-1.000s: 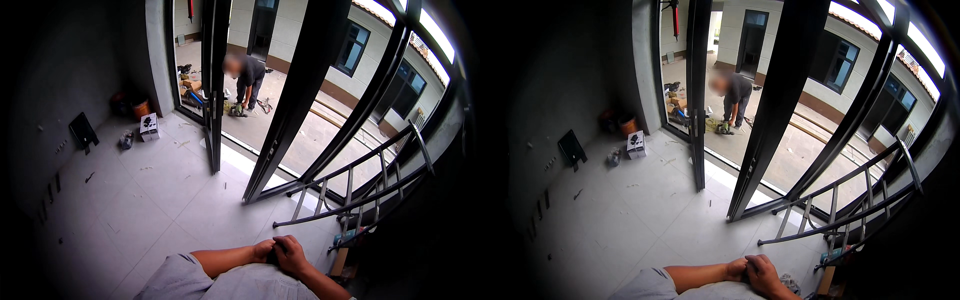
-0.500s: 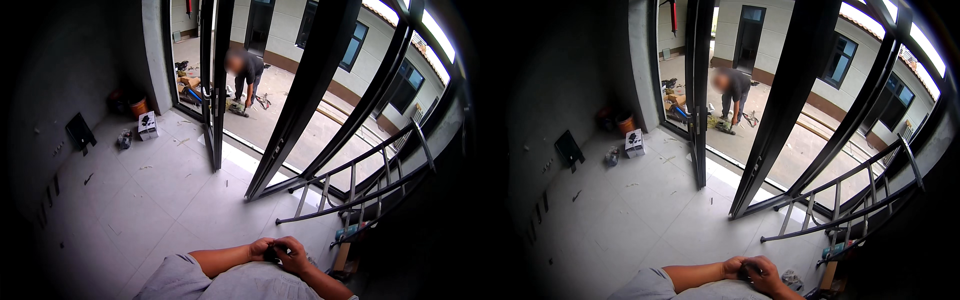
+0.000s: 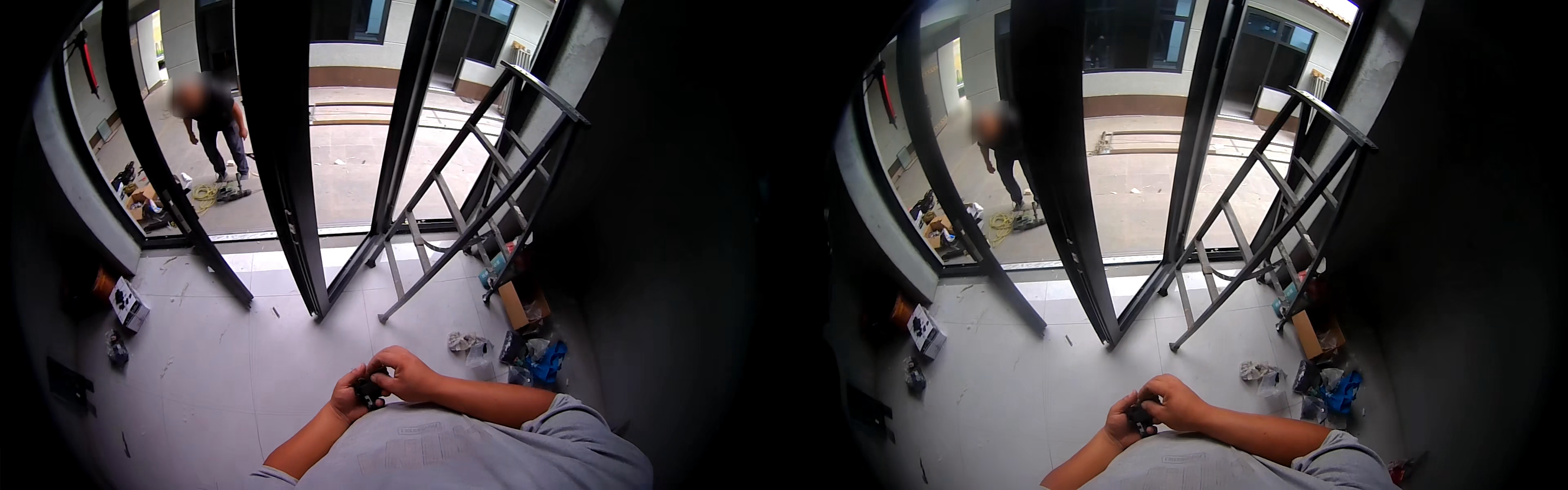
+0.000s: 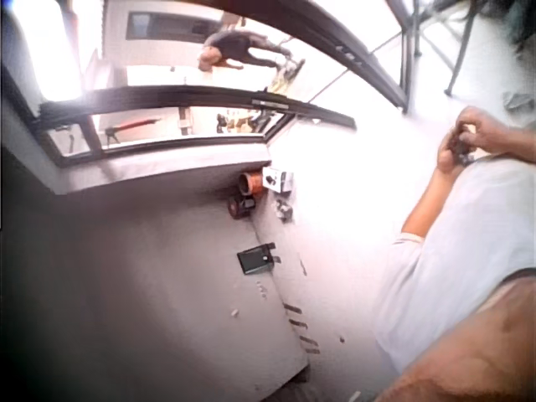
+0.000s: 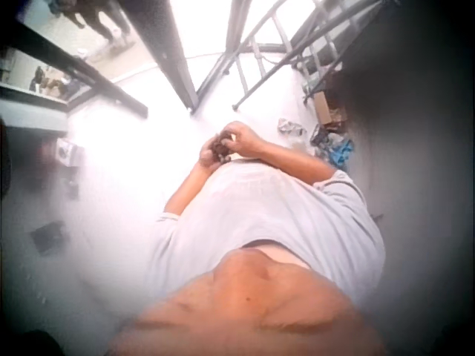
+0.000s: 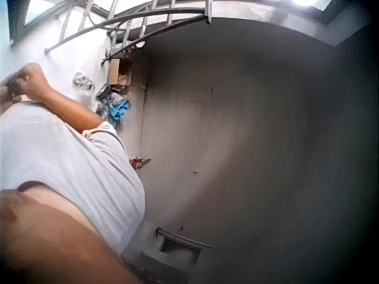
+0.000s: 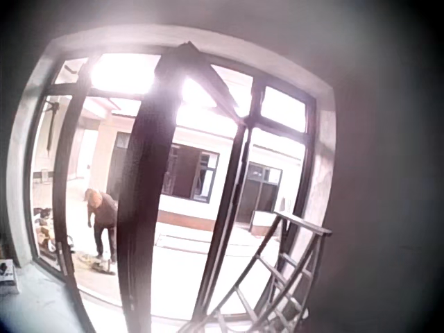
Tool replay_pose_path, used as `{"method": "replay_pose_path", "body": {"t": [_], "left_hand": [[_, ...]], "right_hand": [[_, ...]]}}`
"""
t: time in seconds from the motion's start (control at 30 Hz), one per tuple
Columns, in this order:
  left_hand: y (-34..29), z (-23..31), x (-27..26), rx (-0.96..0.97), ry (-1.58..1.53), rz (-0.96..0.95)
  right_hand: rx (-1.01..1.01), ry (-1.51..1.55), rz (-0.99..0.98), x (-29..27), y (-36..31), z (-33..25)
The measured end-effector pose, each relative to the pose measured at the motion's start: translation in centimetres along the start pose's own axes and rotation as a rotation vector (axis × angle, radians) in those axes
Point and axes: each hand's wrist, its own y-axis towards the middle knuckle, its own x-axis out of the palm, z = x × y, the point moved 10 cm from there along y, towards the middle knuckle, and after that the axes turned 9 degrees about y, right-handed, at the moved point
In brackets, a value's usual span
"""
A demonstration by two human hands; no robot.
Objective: The person positions a metal ladder, then climbs it to install a black window frame into a wall opening. They align the frame, insert a glass pane, and secure the assembly while another person works nearby on the floor.
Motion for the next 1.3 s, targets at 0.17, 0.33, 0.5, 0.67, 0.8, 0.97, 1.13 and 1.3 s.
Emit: {"method": "replay_pose_path", "body": {"t": [0.17, 0.33, 0.5, 0.67, 0.8, 0.97, 1.13, 1.3], "left_hand": [[1.2, 0.3, 0.2, -0.051, 0.071, 0.034], [2.8, 0.6, 0.6, -0.070, 0.115, 0.064], [5.4, 1.1, 2.5, -0.076, 0.085, 0.054], [8.4, 1.4, 1.5, -0.107, 0.102, 0.034], [10.8, 2.7, 2.1, -0.108, 0.143, 0.109], [13.3, 3.8, 0.7, -0.051, 0.074, 0.168], [14.4, 4.9, 0.7, 0.043, 0.063, 0.265], [14.4, 6.7, 1.2, 0.150, -0.005, 0.261]], "right_hand": [[0.232, -0.009, -0.002, -1.1, -0.1, 2.4], [0.469, 0.168, 0.083, -2.6, -1.1, 4.5], [0.486, 0.255, 0.148, -4.8, -1.5, 7.4], [0.493, 0.281, 0.146, -7.4, -0.9, 9.5], [0.455, 0.204, 0.065, -9.4, 1.0, 10.6], [0.455, 0.264, -0.043, -11.8, 3.3, 12.0], [0.435, 0.287, -0.070, -13.4, 4.8, 14.4], [0.480, 0.361, -0.028, -15.7, 6.6, 15.3]]}}
